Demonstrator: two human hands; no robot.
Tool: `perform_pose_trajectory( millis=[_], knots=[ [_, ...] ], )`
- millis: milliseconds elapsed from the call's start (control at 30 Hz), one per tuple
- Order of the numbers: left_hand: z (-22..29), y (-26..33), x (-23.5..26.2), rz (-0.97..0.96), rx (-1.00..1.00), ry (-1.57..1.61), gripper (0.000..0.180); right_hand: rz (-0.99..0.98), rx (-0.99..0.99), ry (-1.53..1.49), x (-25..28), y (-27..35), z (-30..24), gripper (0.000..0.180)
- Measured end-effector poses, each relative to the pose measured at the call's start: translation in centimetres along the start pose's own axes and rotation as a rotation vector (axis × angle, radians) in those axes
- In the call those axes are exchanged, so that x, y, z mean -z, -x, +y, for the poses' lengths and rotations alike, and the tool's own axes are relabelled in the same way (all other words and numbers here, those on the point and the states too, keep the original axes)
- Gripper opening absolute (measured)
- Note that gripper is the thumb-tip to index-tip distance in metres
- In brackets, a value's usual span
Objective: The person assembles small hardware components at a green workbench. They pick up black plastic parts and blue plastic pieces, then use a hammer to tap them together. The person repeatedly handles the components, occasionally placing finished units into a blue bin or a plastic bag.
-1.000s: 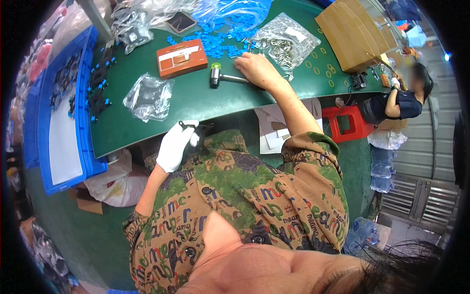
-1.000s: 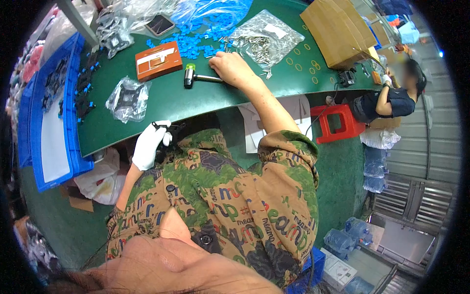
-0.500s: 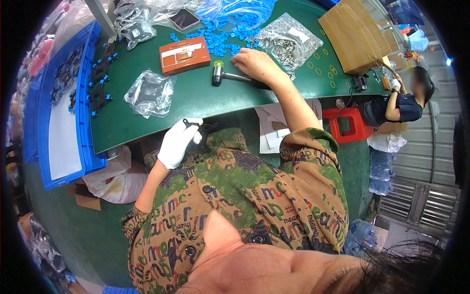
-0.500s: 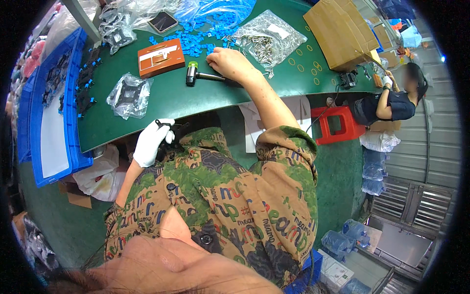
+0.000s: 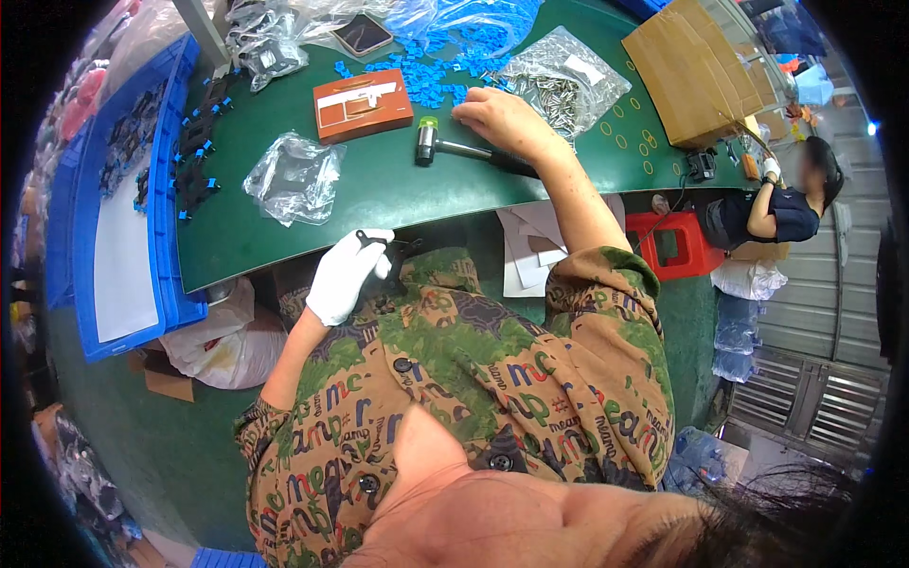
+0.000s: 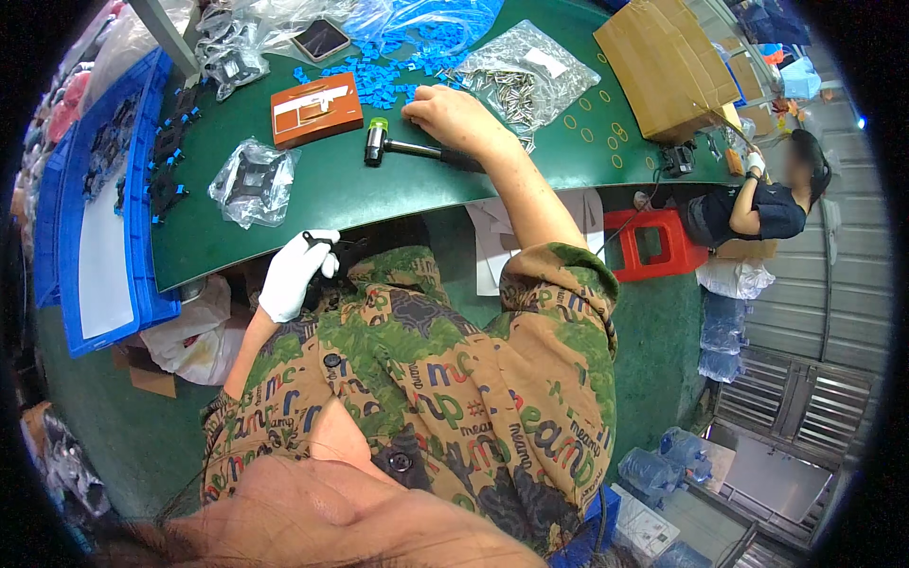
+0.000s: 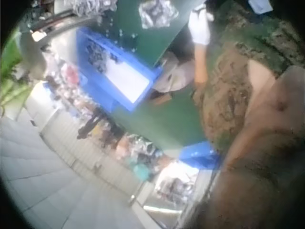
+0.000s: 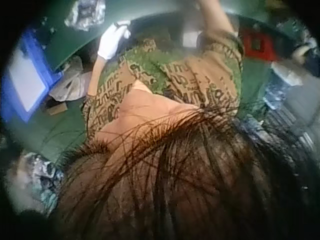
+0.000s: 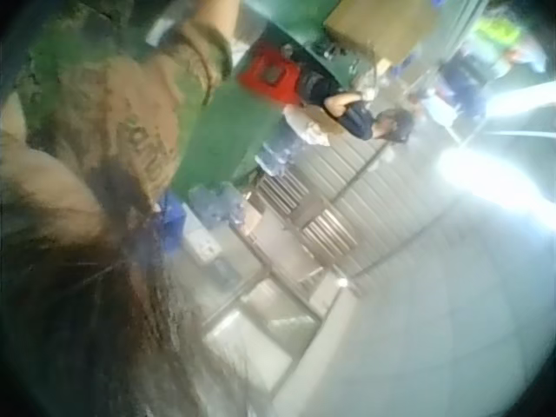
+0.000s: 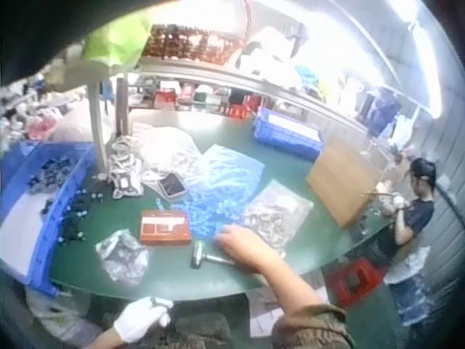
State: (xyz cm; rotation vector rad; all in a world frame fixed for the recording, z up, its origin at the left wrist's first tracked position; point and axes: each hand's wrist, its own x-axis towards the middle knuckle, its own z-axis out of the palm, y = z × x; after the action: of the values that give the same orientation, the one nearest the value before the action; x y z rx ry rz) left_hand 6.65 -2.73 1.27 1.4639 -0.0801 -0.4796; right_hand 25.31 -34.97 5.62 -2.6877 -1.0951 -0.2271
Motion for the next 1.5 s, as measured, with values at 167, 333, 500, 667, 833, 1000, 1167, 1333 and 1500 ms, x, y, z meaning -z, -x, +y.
perform_pose_trajectory(
  millis=[167, 333, 500, 667, 833, 1000, 1167, 1333, 1500],
  knots=[
    [-0.3, -0.2, 0.0, -0.011, -0.018, -0.025, 0.026, -0.083, -0.004, 0.014, -0.7, 0.0, 0.4, 0.017],
    [0.2, -0.1, 0.0, -0.025, -0.001, -0.024, 0.027, -0.133, -0.043, 0.017, -0.6, -0.4, 0.1, 0.018],
    [0.6, 0.1, -0.3, -0.01, 0.006, -0.003, 0.026, -0.112, -0.063, 0.013, -1.2, -0.8, 0.1, 0.016],
    [1.4, 0.2, -0.4, 0.053, -0.029, -0.246, 0.024, 0.118, 0.041, -0.626, 0.2, -0.1, -6.9, 0.011],
    [2.0, 0.2, -0.6, 0.093, -0.045, -0.56, 0.023, -0.126, 0.005, -1.065, -1.2, 1.8, -15.1, 0.011],
    [1.9, 0.2, -0.2, 0.095, -0.026, -0.681, 0.024, -0.173, -0.021, -1.071, -1.9, 1.6, -16.2, 0.011],
    [2.6, 0.4, -0.5, 0.097, -0.005, -0.628, 0.023, -0.052, 0.076, -0.94, -2.8, 1.4, -16.6, 0.01],
    [1.2, 0.3, -0.1, 0.116, -0.123, -0.731, 0.023, 0.11, 0.021, -0.753, -3.3, 1.7, -19.0, 0.013],
    [0.3, 0.5, 1.7, 0.02, -0.319, -0.919, 0.026, 0.035, -0.075, -0.822, -2.9, 1.5, -19.1, 0.025]
  ],
)
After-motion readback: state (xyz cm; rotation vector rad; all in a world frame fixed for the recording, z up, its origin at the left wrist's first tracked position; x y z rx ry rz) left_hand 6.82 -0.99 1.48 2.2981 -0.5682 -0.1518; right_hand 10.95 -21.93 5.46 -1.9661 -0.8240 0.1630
